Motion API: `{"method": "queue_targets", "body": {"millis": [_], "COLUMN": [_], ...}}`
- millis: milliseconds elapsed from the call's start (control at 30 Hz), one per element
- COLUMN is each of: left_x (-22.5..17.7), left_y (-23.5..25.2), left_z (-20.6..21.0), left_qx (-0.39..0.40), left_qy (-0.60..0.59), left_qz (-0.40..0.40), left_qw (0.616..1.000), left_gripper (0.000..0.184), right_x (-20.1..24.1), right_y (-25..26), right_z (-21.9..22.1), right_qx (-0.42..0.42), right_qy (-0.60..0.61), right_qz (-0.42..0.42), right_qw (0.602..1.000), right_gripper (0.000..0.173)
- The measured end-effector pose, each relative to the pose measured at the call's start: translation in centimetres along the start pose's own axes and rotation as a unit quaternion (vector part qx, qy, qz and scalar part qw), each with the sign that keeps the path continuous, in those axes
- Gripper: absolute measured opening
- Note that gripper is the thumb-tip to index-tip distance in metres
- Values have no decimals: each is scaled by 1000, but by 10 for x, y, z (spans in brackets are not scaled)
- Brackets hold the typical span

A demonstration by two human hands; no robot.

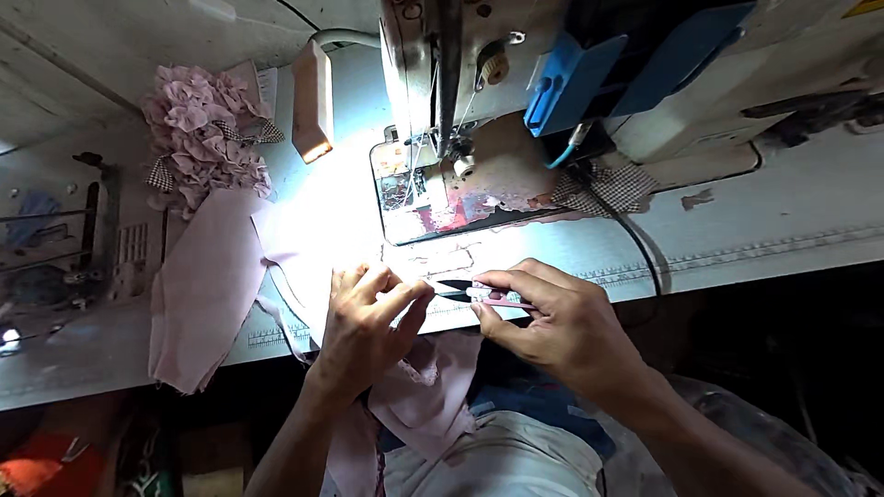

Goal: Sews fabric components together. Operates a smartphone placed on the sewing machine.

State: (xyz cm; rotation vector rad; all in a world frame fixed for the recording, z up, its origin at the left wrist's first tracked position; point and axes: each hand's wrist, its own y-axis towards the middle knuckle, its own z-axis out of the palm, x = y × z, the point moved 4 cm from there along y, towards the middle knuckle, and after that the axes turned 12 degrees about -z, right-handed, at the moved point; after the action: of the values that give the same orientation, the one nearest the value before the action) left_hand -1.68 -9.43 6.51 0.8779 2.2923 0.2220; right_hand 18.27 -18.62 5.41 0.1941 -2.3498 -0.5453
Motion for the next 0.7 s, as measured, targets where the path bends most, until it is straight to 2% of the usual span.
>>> {"method": "queue_targets", "body": {"millis": [133,300,500,633,700], "left_x": [1,12,48,55,57], "left_y": [0,7,48,80,93], "left_z": [1,-2,19,39,50], "left_qx": [1,-31,-40,-53,-68], "left_qy": [11,29,30,33,64], "left_qz": [6,-15,-107,-139,-145], "left_qw": [1000,999,993,988,985], "left_gripper": [12,12,14,14,17], "right_x": [-3,-28,-77,-74,-70], "right_y": [2,5,21,41,60], "right_z": [4,-1,12,17,26], "right_qx": [-2,-17,3,0,-16], "right_qy": [-17,-108,-224,-258,-225], "right_qz": [-15,-5,33,33,17], "right_qw": [1000,994,974,966,974], "right_gripper": [23,24,36,41,37]}}
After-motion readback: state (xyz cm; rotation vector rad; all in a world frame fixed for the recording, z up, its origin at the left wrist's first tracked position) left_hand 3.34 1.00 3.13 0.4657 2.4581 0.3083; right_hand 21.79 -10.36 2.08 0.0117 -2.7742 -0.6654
